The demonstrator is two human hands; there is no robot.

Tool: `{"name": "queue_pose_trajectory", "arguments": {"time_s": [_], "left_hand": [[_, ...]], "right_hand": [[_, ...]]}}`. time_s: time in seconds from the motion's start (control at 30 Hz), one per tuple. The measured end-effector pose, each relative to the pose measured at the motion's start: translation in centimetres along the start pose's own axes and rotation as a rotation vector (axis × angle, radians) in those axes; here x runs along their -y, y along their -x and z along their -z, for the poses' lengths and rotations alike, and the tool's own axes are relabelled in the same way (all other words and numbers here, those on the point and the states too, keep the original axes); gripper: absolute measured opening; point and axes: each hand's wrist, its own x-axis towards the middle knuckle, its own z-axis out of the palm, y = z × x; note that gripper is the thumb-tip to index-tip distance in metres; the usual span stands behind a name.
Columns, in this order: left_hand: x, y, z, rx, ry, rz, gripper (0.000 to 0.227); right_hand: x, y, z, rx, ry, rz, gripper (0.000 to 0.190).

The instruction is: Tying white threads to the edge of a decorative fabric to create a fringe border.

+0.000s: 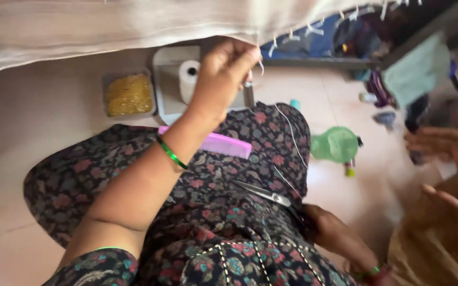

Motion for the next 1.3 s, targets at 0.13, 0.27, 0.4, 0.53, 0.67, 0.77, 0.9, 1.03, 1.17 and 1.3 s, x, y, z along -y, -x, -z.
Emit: {"name": "queue_pose_trajectory", "arguments": {"time_s": [0.13, 0.27, 0.4, 0.53, 0.67, 0.77, 0.9, 1.03, 1.17, 1.3], "left_hand": [[0.3, 0.2, 0.2, -0.014, -0.038, -0.099, 0.009], [-0.6, 1.3, 0.4, 0.047, -0.195, -0.169, 0.009], [-0.3, 2.2, 0.9, 0.025, -0.337, -0.203, 0.008], [-0.3, 2.7, 1.7, 0.019, -0.314, -0.179, 0.006], [-0.9, 2.9, 2.0, 0.002, -0.3, -0.164, 0.004], [-0.2, 2.2, 3.0, -0.03, -0.296, -0.179, 0.005], [0.5, 1.6, 4.9, -0.093, -0.184, -0.098, 0.008], [0.4, 2.2, 6.2, -0.091, -0.147, 0.015, 0.008], [1.5, 3.5, 5.9, -0.056, -0.05, 0.115, 0.008], [0.0, 6.6, 3.6, 0.067, -0.037, 0.167, 0.011]], "right_hand": [[0.1, -0.9, 2.1, -0.023, -0.065, -0.044, 0.049], [4.3, -3.0, 4.6, -0.328, -0.621, -0.051, 0.035], [10.4, -4.2, 8.4, -0.475, -0.482, 0.005, 0.041], [12.5, -5.6, 10.0, -0.509, -0.337, 0.211, 0.043], [13.2, -6.5, 10.6, -0.571, -0.146, 0.169, 0.045], [12.5, -6.6, 10.3, -0.577, -0.11, 0.183, 0.039], [10.9, -5.9, 9.0, -0.49, -0.06, 0.308, 0.039], [10.1, -5.7, 6.9, -0.149, -0.093, 0.022, 0.042], [16.9, -3.2, 12.6, -0.133, 0.012, 0.713, 0.057], [21.1, -3.3, 14.4, -0.304, -0.349, 0.748, 0.07]]}}
